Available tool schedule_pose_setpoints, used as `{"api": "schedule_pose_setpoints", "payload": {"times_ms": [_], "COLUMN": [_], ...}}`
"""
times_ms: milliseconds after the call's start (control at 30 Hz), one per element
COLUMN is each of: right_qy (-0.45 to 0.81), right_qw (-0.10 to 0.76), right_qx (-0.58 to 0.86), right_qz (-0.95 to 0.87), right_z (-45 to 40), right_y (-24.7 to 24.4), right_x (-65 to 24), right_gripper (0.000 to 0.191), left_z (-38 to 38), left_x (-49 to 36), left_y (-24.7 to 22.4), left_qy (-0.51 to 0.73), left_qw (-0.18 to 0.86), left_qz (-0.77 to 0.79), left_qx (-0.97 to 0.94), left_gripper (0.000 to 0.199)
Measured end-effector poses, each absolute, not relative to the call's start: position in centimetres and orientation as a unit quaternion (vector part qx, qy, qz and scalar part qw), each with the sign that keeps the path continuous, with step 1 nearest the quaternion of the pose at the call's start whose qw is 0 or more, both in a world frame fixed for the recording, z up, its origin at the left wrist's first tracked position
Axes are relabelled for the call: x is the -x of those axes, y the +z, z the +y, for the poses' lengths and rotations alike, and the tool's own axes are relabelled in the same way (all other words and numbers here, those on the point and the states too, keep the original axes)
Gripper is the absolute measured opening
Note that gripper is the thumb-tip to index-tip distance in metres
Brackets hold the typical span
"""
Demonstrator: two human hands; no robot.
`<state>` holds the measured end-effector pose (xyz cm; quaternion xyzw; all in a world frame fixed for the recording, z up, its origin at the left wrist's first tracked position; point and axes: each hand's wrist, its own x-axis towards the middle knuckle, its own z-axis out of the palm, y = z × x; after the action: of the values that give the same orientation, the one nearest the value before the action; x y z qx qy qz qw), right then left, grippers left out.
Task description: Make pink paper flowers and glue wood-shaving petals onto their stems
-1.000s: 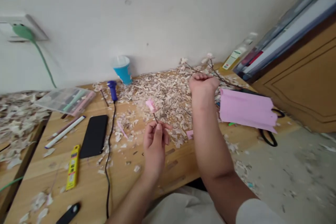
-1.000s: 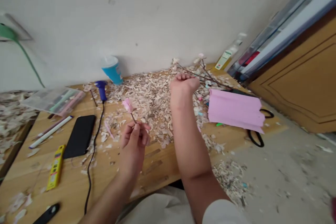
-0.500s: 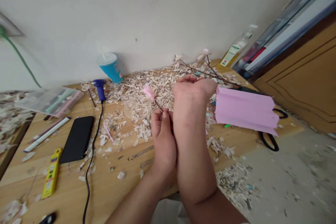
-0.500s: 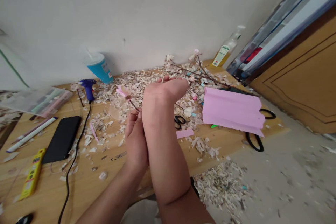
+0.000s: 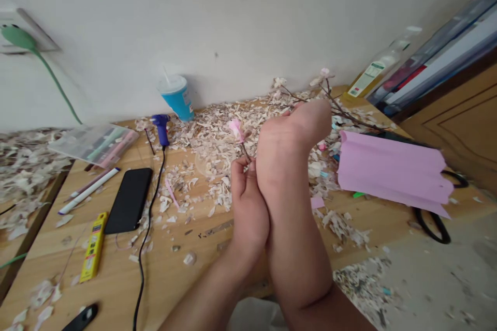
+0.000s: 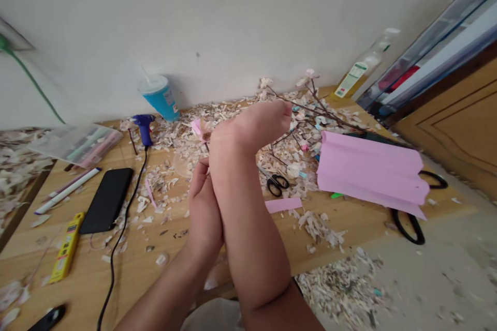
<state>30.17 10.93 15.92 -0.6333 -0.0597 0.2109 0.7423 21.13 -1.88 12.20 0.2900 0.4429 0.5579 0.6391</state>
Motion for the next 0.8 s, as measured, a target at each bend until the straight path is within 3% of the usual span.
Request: {"api": "schedule_pose_setpoints", "payload": {"times_ms": [233, 567, 700, 800], "right_qy": [0.207, 0.251, 0.234, 0.23], "right_qw": [0.81, 0.799, 0.822, 0.801], "right_qx": [0.548, 0.537, 0.518, 0.541], "right_qz": [0.019, -0.098, -0.04, -0.113], "right_z": [9.3, 11.9, 12.2, 12.8], "right_y": [19.6, 13.8, 13.5, 13.1], "right_x": [-27.7, -32.2, -32.4, -33.3], "right_gripper": [0.049, 0.055, 0.047, 0.042], "left_z": [-2.4, -2.5, -2.7, -2.7], "left_x": [-21.1, -20.9, -20.9, -20.8], "left_y": [12.5, 12.6, 12.6, 12.9], "left_qy": [0.564, 0.565, 0.566, 0.568], "left_qw": [0.638, 0.624, 0.614, 0.613], "left_qz": [0.448, 0.459, 0.464, 0.464], "left_qx": [-0.273, -0.284, -0.296, -0.295], "left_gripper": [0.013, 0.011, 0.011, 0.011]}}
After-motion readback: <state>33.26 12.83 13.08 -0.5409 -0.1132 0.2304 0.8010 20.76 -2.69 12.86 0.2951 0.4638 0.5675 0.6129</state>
